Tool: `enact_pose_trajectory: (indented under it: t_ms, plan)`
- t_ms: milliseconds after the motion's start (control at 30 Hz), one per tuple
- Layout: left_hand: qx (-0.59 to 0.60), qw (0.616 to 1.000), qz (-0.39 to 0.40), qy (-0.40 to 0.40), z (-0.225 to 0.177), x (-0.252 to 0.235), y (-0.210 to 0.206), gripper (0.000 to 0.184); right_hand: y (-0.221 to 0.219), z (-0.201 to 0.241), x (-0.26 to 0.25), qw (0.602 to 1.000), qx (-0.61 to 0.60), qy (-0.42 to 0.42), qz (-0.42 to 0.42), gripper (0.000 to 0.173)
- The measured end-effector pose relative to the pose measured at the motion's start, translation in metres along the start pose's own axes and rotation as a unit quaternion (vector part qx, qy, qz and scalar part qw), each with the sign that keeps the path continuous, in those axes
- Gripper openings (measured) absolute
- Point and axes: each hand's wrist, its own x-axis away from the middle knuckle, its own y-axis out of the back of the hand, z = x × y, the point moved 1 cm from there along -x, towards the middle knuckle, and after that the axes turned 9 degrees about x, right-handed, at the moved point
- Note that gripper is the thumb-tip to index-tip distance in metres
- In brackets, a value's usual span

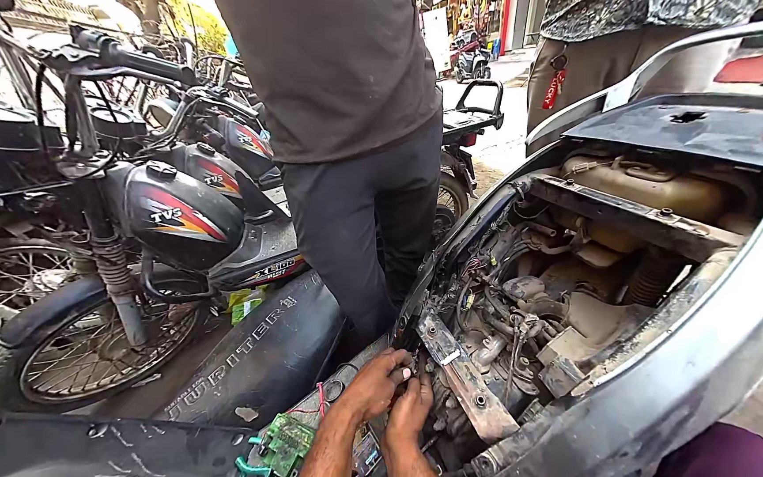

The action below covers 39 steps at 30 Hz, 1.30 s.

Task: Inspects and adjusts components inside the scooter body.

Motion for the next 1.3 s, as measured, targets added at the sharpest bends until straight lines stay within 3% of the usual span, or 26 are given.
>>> enact_pose_trajectory:
  t_ms: [100, 200, 333, 400, 500, 567, 633, 733, 833, 967, 1167, 1300]
  plan:
    - [0.113, 0.994, 0.011, -0.003, 0.018, 0.019, 0.008, 0.021, 0.002, -0.001, -0.001, 1.0, 0.012, -0.007, 0.022, 0.039]
    - [0.108, 0.989, -0.095, 0.032, 0.044, 0.044, 0.015, 0.025, 0.003, -0.009, -0.007, 0.999, 0.028, -0.014, 0.016, 0.037]
    - [-0.032, 0.966, -0.25, 0.051, 0.008, 0.041, 0.003, 0.044, -0.001, -0.015, -0.009, 1.0, 0.011, 0.005, -0.013, 0.037]
    - [-0.123, 0.948, -0.28, 0.086, -0.022, 0.028, -0.009, 0.057, -0.004, -0.019, -0.009, 0.999, 0.022, 0.04, -0.021, 0.034]
    - [-0.21, 0.935, -0.223, 0.177, -0.05, 0.006, -0.022, 0.066, -0.007, -0.013, -0.006, 0.995, 0.034, 0.077, -0.05, 0.021]
    - [-0.236, 0.934, -0.185, 0.191, -0.051, -0.005, -0.022, 0.055, -0.009, -0.002, -0.003, 0.998, -0.003, 0.051, -0.03, 0.03]
    - [-0.196, 0.955, -0.163, 0.155, -0.035, -0.014, -0.014, 0.042, -0.012, -0.011, -0.007, 0.998, -0.011, 0.051, -0.033, 0.036]
    - [-0.078, 0.978, -0.175, 0.083, -0.001, -0.02, -0.004, 0.033, -0.019, -0.026, -0.016, 0.995, 0.049, 0.045, -0.076, 0.029]
    - [-0.022, 0.977, -0.202, 0.064, 0.01, -0.016, -0.004, 0.03, -0.024, -0.018, -0.017, 0.988, 0.109, 0.002, -0.109, 0.019]
    - [0.039, 0.967, -0.246, 0.052, 0.018, -0.013, -0.006, 0.028, -0.029, -0.019, -0.015, 0.983, 0.115, -0.018, -0.142, 0.019]
    - [0.083, 0.958, -0.263, 0.08, 0.025, -0.014, -0.005, 0.028, -0.028, -0.004, 0.006, 0.994, 0.046, -0.036, -0.094, 0.019]
    - [0.055, 0.962, -0.254, 0.088, 0.025, -0.013, -0.006, 0.029, -0.019, -0.02, 0.004, 0.997, 0.04, 0.03, -0.054, 0.02]
